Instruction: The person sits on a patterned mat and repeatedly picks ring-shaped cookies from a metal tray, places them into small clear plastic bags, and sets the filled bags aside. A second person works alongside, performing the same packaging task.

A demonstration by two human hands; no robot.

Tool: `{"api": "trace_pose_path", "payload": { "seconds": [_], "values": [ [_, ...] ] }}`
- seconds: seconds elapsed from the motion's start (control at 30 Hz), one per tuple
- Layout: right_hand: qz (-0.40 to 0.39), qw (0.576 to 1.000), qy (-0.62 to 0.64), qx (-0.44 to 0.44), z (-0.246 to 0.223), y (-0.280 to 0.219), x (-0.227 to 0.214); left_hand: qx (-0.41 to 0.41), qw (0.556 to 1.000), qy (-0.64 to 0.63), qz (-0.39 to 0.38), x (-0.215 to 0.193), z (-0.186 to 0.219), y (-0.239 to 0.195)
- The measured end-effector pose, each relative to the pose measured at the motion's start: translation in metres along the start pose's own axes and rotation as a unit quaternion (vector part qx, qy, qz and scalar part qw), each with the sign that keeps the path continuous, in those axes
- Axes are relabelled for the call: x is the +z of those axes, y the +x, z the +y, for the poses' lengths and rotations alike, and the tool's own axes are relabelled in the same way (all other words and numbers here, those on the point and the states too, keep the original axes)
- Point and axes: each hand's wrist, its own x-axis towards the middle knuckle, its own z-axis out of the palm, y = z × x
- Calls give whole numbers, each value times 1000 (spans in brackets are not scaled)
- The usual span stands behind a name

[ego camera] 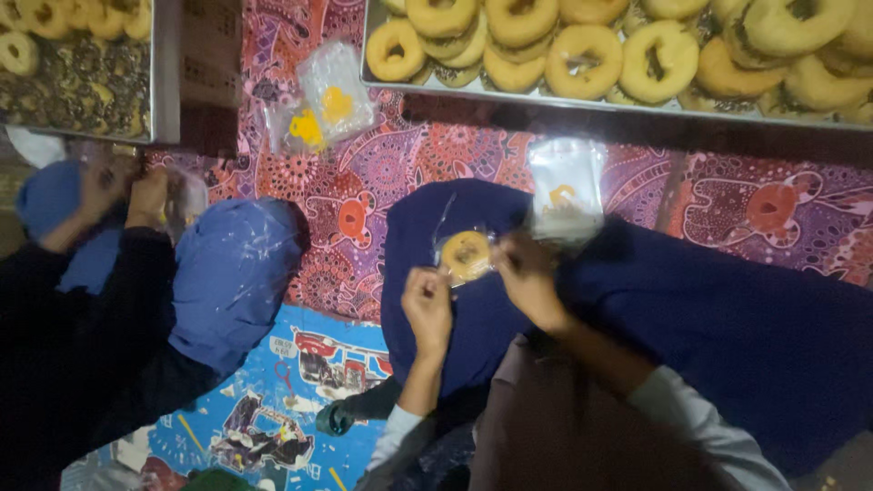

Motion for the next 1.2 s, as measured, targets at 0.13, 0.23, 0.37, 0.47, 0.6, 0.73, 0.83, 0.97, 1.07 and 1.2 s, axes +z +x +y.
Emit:
{"api": "trace_pose_path", "payload": {
  "seconds": [0.13,0.23,0.37,0.47,0.6,0.73,0.83,0.97,1.07,1.2],
  "values": [
    [-40,987,51,146,78,-26,-15,146,986,58,-63,35,-18,-2],
    [-16,990,-47,131,128,8,-65,297,941,80,-144,117,-37,20],
    [107,970,-202,86,148,35,-141,360,890,229,-160,234,-101,49],
    [171,936,-308,16,137,39,-170,378,855,332,-128,275,-154,53],
    [113,925,-359,-51,126,51,-150,333,870,329,-156,275,-176,65],
    [4,930,-330,-160,120,62,-123,17,973,69,-219,251,-143,65],
    [-52,927,-339,-150,106,69,-128,118,968,23,-221,228,-95,70],
    [-125,928,-322,-140,65,87,-158,240,933,-9,-266,195,-28,79],
    [-137,944,-242,-177,22,96,-179,180,945,-8,-273,182,9,79],
    [-3,948,-258,-185,-45,92,-186,152,973,-79,-151,183,43,71]
  ]
}}
